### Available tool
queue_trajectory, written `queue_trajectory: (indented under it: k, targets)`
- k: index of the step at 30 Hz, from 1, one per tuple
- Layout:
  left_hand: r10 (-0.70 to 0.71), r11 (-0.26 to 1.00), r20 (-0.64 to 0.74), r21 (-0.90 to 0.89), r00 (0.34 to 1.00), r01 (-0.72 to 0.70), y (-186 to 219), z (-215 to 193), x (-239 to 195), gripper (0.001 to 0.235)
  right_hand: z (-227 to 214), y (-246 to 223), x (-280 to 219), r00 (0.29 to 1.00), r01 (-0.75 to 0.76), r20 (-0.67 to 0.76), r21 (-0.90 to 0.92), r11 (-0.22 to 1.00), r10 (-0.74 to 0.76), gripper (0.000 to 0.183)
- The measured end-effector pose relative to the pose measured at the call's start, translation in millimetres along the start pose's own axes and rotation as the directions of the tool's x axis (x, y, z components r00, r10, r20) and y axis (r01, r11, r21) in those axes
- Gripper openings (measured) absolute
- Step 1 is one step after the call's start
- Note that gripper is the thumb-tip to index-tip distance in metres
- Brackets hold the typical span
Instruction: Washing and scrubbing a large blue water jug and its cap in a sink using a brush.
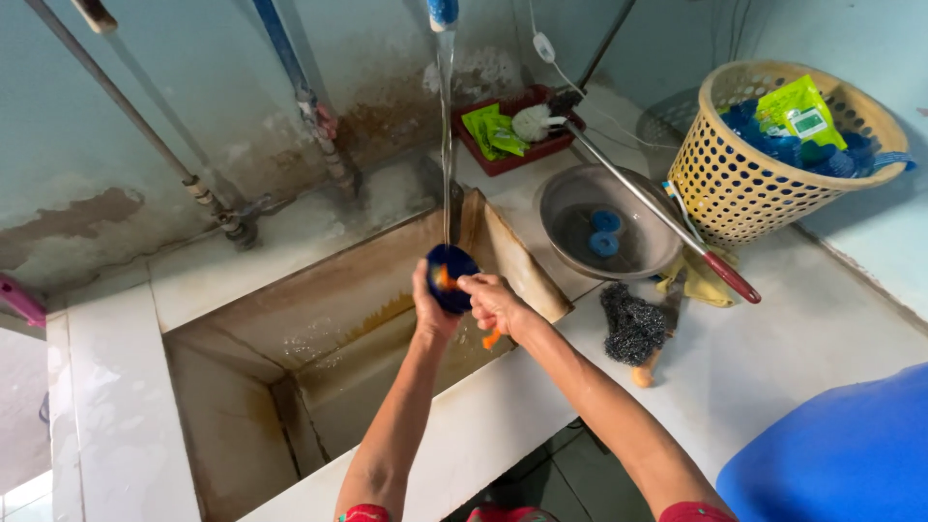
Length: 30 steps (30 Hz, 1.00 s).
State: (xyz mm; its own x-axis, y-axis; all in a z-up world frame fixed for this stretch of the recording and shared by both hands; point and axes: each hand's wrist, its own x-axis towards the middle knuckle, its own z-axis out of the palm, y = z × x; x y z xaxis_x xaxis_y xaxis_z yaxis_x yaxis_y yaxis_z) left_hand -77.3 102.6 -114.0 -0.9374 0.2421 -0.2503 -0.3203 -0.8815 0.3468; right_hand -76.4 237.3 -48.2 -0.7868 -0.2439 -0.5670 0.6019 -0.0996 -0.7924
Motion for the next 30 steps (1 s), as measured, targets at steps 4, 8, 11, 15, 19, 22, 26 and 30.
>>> queue_trajectory:
  k: [4, 8, 11, 15, 19, 22, 26, 30]
  targets:
    - [0.116, 0.991, 0.003, 0.065, 0.993, -0.116, -24, 10, -5, 0.063, -26, 30, 74, 0.997, -0.068, -0.001, 0.446, 0.892, 0.077, 0.032]
    - [0.186, 0.978, -0.057, 0.107, 0.981, -0.179, -14, 52, -31, 0.054, -15, 33, 58, 0.979, -0.097, -0.095, 0.560, 0.823, 0.180, 0.039]
    - [0.197, 0.971, -0.021, 0.143, 0.980, -0.192, -4, 24, -13, 0.055, -12, 26, 24, 0.980, -0.138, 0.196, 0.500, 0.855, 0.044, 0.056]
    - [0.096, 0.988, -0.053, 0.128, 0.994, -0.089, -2, 38, -18, 0.061, -13, 4, 13, 0.993, -0.071, 0.112, 0.346, 0.936, 0.035, 0.043]
    - [0.078, 0.986, -0.017, 0.147, 0.997, -0.075, -12, 23, -7, 0.060, -23, 20, 53, 1.000, -0.011, -0.003, 0.521, 0.853, 0.016, 0.045]
    - [0.042, 0.985, -0.014, 0.169, 0.999, -0.039, 3, 31, -1, 0.066, 8, -21, -28, 0.997, 0.059, -0.066, 0.354, 0.933, -0.038, 0.024]
    - [-0.073, 0.987, -0.045, 0.143, 0.996, 0.079, 25, 58, -8, 0.073, -9, -28, -36, 0.986, 0.069, 0.148, 0.060, 0.996, -0.077, 0.021]
    - [-0.123, 0.985, 0.023, 0.126, 0.992, 0.119, 20, 52, 3, 0.070, -10, -43, -13, 0.989, 0.146, 0.014, 0.085, 0.986, -0.148, 0.019]
